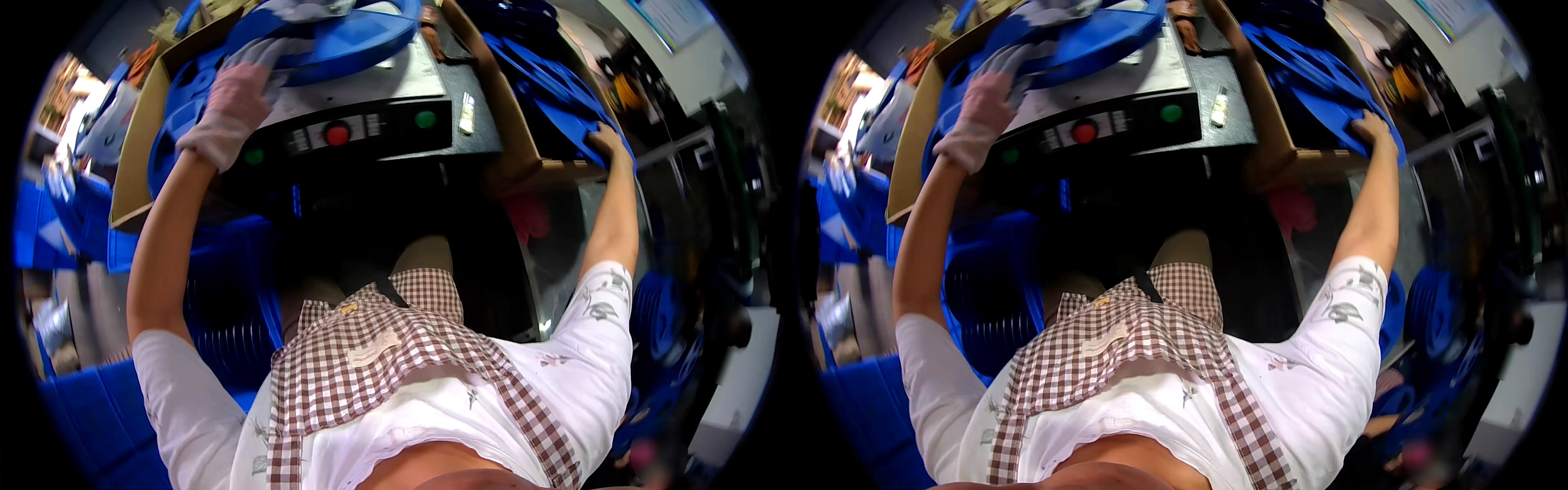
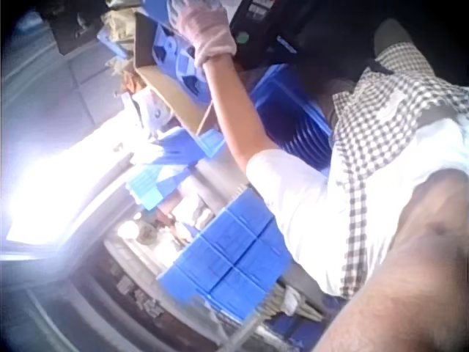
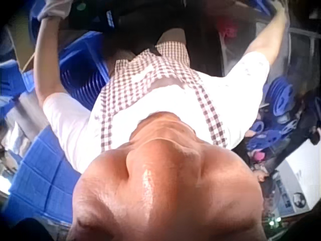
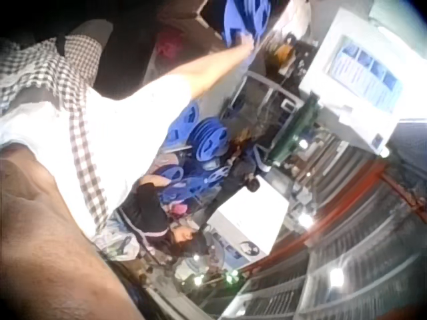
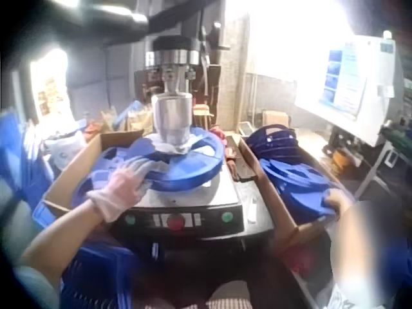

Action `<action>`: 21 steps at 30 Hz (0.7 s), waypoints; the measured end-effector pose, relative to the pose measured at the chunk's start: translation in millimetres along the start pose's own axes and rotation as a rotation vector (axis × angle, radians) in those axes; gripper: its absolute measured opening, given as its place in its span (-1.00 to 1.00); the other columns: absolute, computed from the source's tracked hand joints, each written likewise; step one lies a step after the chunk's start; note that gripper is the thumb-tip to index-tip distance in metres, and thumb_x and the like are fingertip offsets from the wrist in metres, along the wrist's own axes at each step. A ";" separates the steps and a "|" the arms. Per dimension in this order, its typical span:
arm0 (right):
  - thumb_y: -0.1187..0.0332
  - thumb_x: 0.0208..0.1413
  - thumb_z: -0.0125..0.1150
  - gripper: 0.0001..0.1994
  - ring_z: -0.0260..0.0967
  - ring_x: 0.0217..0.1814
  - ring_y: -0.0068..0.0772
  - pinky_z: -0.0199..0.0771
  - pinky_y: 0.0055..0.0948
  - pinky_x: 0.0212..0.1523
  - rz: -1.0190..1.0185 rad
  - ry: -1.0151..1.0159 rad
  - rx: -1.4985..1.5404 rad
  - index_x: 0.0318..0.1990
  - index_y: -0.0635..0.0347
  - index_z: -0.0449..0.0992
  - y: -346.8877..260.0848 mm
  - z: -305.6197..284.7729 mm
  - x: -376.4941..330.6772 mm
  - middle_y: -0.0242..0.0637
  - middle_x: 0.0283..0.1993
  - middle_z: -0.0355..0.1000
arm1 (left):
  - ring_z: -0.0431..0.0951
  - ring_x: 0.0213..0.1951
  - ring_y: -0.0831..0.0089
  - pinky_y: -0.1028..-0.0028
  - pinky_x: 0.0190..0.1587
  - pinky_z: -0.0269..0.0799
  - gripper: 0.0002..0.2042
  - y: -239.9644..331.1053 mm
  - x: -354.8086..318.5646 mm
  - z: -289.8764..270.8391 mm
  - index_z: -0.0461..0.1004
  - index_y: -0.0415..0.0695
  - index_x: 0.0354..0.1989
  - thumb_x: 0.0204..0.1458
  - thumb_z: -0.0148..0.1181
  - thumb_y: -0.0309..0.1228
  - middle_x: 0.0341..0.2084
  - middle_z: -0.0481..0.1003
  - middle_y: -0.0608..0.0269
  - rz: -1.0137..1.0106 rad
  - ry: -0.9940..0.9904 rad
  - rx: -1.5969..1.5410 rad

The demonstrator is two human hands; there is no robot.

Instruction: The person repeatedly picks up blue plastic reel-like parts from a blue crate and stacks them onto a metal surface. The person handles the parts one at a time, placing them in a growing pile.

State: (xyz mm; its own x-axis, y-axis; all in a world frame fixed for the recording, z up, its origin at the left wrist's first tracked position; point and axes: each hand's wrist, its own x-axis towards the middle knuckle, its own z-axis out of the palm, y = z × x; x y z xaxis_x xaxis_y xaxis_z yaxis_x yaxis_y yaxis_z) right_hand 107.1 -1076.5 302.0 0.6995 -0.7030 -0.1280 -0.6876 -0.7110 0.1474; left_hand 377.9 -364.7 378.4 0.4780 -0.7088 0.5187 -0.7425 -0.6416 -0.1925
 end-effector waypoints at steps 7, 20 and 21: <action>0.00 -0.19 0.14 -0.37 0.35 0.13 0.15 0.23 -0.08 0.23 -0.142 0.147 0.050 0.15 -0.07 0.44 2.5 -5.8 -39.9 0.04 -0.06 0.50 | 0.47 0.04 0.18 0.21 0.14 0.32 -0.55 18.7 25.8 -4.6 0.30 0.00 0.19 0.07 0.10 -0.41 -0.01 0.47 0.13 0.184 0.002 0.161; 0.23 0.01 0.13 -0.39 0.31 -0.04 -0.34 0.27 -0.40 0.08 -0.342 0.360 1.427 0.26 0.24 0.28 -51.4 -21.3 -337.9 -0.19 -0.03 0.35 | 0.53 -0.32 0.21 0.29 -0.22 0.46 -0.83 -8.7 9.9 -78.2 0.48 -0.06 -0.18 0.08 0.00 -0.49 -0.40 0.49 0.12 0.150 0.368 -0.108; 0.22 0.05 0.10 -0.40 0.32 0.01 -0.29 0.27 -0.35 0.13 -0.309 0.365 1.697 0.25 0.30 0.25 -61.9 -11.7 -357.0 -0.16 0.00 0.35 | 0.53 -0.34 0.25 0.32 -0.25 0.46 -0.83 -4.9 -7.5 -98.0 0.49 -0.06 -0.20 0.07 0.01 -0.51 -0.41 0.49 0.13 0.158 0.422 -0.198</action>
State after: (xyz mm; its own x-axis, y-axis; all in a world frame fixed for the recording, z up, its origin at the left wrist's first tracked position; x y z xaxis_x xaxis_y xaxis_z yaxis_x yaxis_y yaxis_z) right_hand -97.8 -781.3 350.0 0.6721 -0.6818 0.2888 0.2067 -0.2018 -0.9574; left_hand 331.9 -327.6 457.1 0.1512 -0.5858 0.7963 -0.8849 -0.4392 -0.1551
